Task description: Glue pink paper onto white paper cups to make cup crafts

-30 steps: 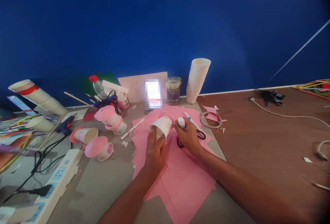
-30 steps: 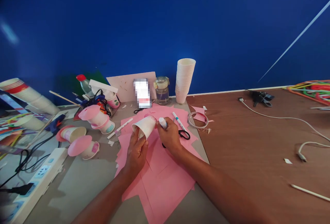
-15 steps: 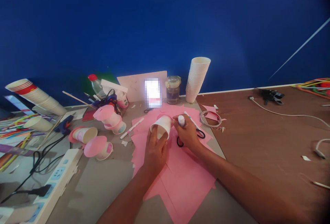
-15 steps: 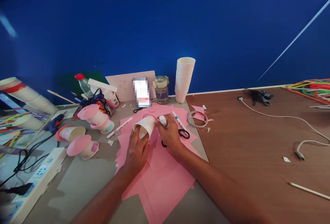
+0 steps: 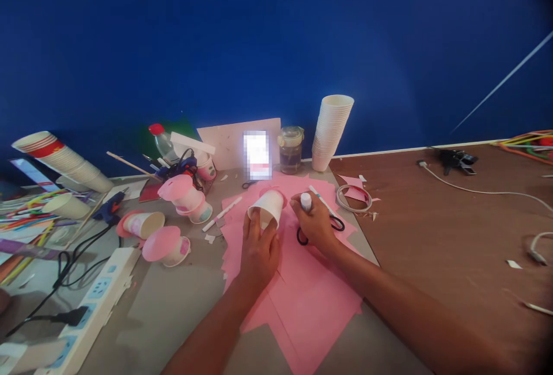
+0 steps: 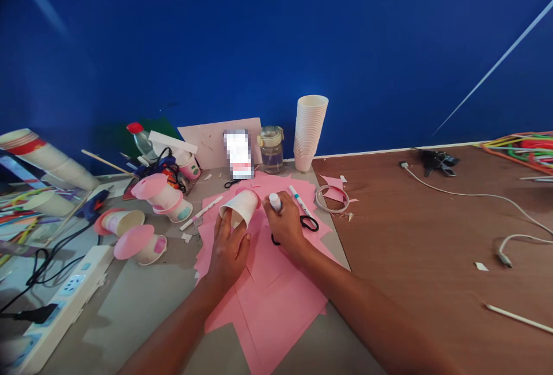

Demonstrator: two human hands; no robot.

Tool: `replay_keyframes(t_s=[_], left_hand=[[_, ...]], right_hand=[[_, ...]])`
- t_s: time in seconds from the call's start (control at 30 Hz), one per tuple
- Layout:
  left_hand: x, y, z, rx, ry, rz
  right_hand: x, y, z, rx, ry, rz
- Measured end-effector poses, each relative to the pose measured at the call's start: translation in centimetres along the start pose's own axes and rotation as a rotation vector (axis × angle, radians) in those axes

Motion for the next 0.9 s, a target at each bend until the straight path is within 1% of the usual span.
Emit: replay_keyframes(t_s=[0.13,0.4,0.53,0.67,0.9], left_hand=[[-0.13,0.29,-0.21,-0.013,-0.012,-0.025],[0.02,0.41,-0.33,-0.009,-0.003,-0.028],[0.18,0.47,-0.44,-0.016,0.003,-0.018],[-0.04,0.55,-0.55,0.01,0.02,-0.005],[-0.4,0.62,-0.45,0.04,0.008,-0.03]], right_hand=[[-0.52,0.03,-0.59,0.042,-0.025,0.014],[-0.71,-0.03,-0.39,0.025,0.1,0.011],[-0.6,-0.01,-0.4,0.03,0.066,-0.011],[-0.61,-0.02,-0.66,0.055,0.0,0.018],[-0.76,-0.03,-0.49,0.018,0.069,0.046]])
Point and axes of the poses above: each hand's wrist, its own y-axis away from the middle knuckle, its own z-axis out of the back of the hand, x = y × z, the point moved 2 cm from there along -y, towards the middle knuckle, and after that the axes turned 7 degrees about y, right-handed, at the moved point
